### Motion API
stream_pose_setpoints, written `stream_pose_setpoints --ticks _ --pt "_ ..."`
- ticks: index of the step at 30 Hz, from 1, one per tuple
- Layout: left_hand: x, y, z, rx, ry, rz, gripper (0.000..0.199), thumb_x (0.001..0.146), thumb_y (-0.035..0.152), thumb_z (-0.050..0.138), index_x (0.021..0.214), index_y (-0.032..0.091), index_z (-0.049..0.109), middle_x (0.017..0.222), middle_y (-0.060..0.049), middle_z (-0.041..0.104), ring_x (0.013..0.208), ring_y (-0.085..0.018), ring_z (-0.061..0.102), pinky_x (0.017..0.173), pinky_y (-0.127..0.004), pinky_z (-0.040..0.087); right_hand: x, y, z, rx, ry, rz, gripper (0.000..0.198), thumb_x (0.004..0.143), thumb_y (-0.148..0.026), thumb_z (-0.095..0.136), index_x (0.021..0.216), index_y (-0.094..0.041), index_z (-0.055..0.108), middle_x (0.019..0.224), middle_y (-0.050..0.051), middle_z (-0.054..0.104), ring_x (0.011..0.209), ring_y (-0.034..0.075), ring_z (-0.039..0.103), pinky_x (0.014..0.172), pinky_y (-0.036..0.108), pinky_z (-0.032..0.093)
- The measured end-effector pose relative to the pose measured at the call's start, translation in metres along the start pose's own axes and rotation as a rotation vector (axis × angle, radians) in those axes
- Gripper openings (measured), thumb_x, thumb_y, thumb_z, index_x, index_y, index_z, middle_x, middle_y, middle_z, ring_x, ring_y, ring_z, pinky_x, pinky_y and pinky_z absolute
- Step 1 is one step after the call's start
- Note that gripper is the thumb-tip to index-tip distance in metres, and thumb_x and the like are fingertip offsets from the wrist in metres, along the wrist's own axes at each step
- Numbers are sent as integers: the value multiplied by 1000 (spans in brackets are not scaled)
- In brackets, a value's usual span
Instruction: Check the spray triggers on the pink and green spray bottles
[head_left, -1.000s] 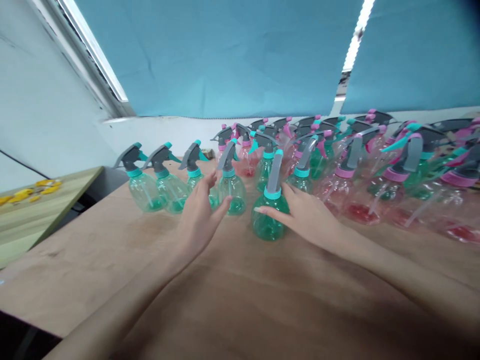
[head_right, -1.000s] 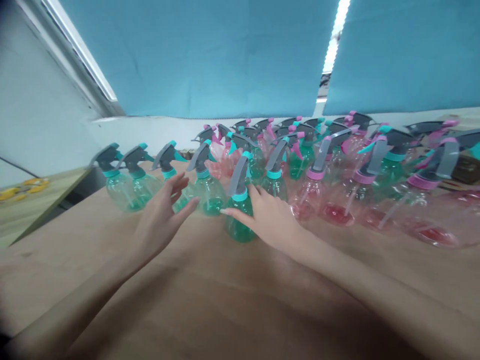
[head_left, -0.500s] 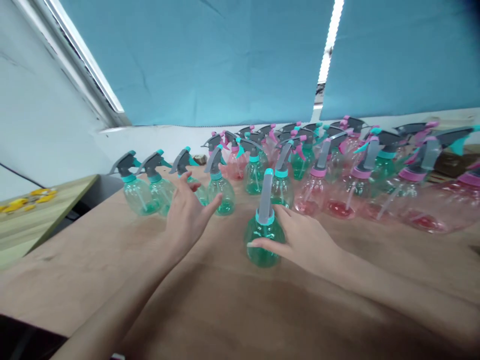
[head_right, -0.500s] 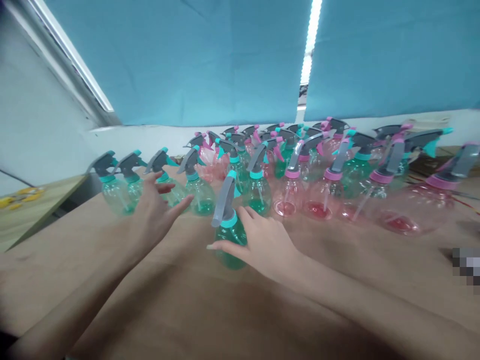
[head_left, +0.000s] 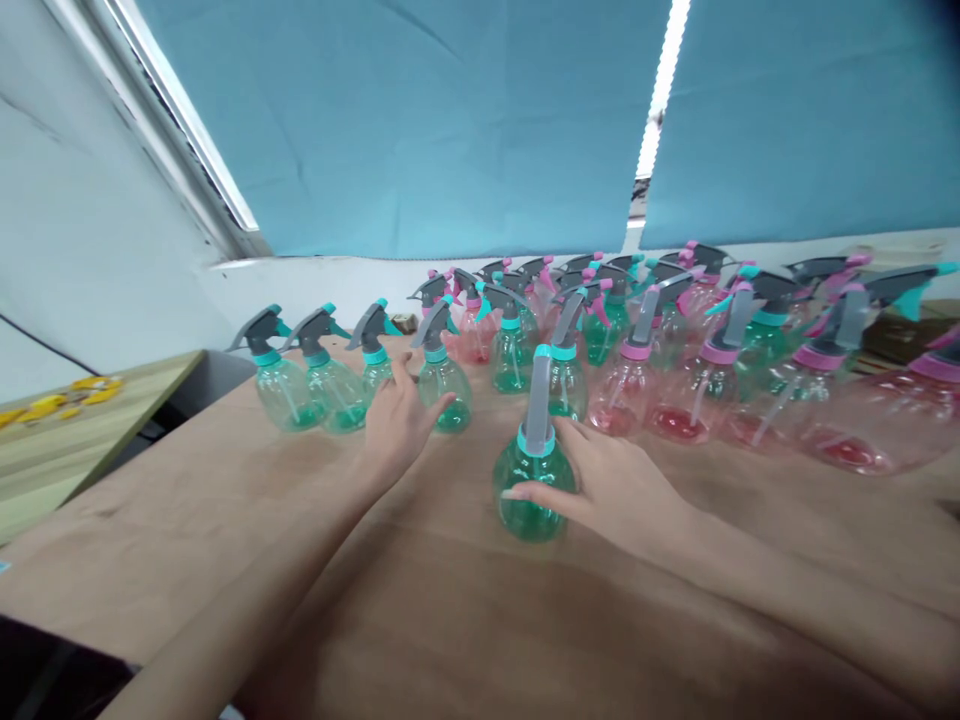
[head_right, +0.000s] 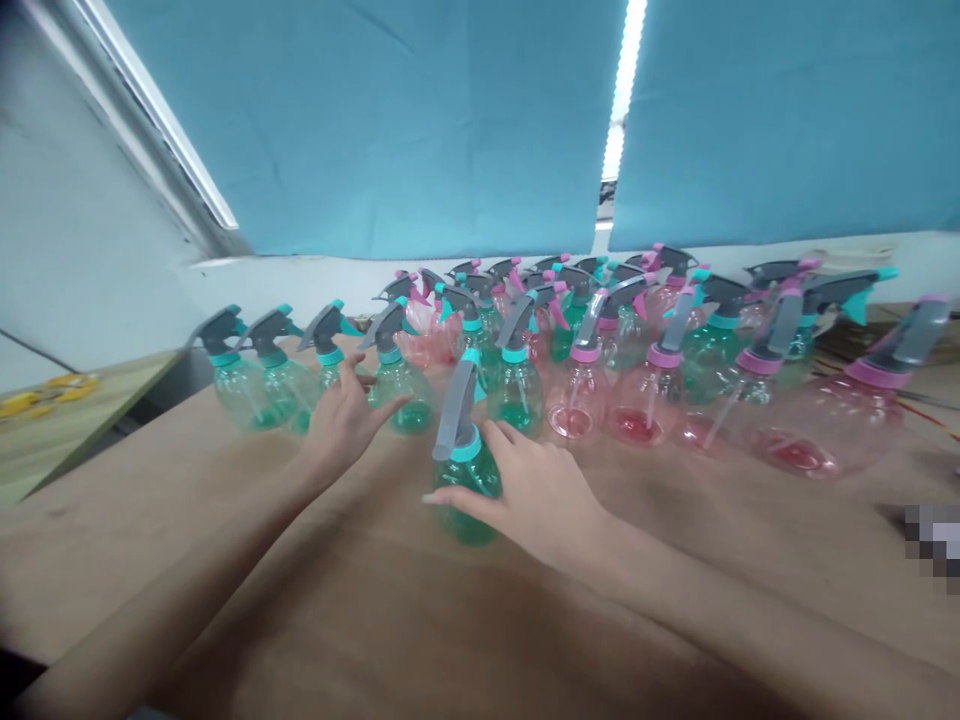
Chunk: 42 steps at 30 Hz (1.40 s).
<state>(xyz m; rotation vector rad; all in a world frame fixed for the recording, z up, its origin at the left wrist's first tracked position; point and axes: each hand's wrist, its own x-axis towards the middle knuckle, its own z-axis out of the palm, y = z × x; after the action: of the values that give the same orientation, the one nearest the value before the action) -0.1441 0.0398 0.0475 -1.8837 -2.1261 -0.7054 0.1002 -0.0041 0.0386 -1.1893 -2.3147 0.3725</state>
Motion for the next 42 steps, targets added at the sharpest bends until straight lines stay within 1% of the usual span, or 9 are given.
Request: stream_pose_setpoints --ticks 7,12,14,19,25,28,33,37,42 --pt "-11 -3 -10 6 26 22 72 85 45 66 136 4 34 115 -23 64 111 -38 60 89 -49 50 1 1 1 -29 11 9 67 81 -80 37 102 -20 58 95 8 69 82 33 67 64 45 50" --pt "-38 9 -34 -115 22 87 48 88 44 61 122 13 50 116 -15 63 110 -32 61 91 -48 50 2 3 3 -45 43 -16 66 81 -78 41 104 -18 59 95 9 69 82 32 67 64 43 49" --pt "-48 21 -40 -366 -115 171 50 85 52 61 119 17 53 119 -12 63 112 -30 60 93 -46 50 3 4 4 -56 60 -44 65 82 -75 44 106 -17 59 95 9 68 82 32 67 64 42 49" --pt "-55 65 -39 -788 -482 207 84 72 49 77 141 26 34 146 -11 45 129 -31 48 103 -47 45 -1 6 0 -79 84 -94 50 84 -64 51 94 -16 62 87 7 67 73 27 66 54 35 46" --pt "-52 117 -27 -1051 -439 324 37 86 32 64 117 19 50 103 -5 64 90 -19 65 80 -32 55 -17 14 -8 -135 171 -129 66 79 -76 47 96 -15 65 92 11 69 84 30 67 60 39 51" --pt "-53 132 -20 -1042 -399 343 28 86 25 57 112 19 50 99 -4 61 88 -19 63 85 -37 53 -26 25 -13 -178 211 -178 72 80 -78 41 93 -12 66 95 16 70 88 32 66 64 42 54" --pt "-53 145 -14 -1075 -425 311 23 80 19 50 102 22 49 97 -4 59 90 -21 62 92 -41 50 -40 60 -28 -79 18 -222 74 82 -75 44 118 -12 59 118 18 66 109 33 62 85 49 53" --pt "-50 149 -14 -1030 -414 287 18 77 23 50 95 24 51 84 -1 59 80 -21 61 83 -39 52 -59 103 -32 -40 -115 -115 72 87 -66 47 140 -17 45 139 17 53 127 32 50 102 53 43" --pt "-45 151 -13 -889 -339 309 8 72 26 48 80 25 52 70 0 57 77 -23 60 68 -35 48 -81 139 -21 -124 -181 -27 74 86 -64 53 145 -22 41 151 13 41 138 34 37 107 57 36"
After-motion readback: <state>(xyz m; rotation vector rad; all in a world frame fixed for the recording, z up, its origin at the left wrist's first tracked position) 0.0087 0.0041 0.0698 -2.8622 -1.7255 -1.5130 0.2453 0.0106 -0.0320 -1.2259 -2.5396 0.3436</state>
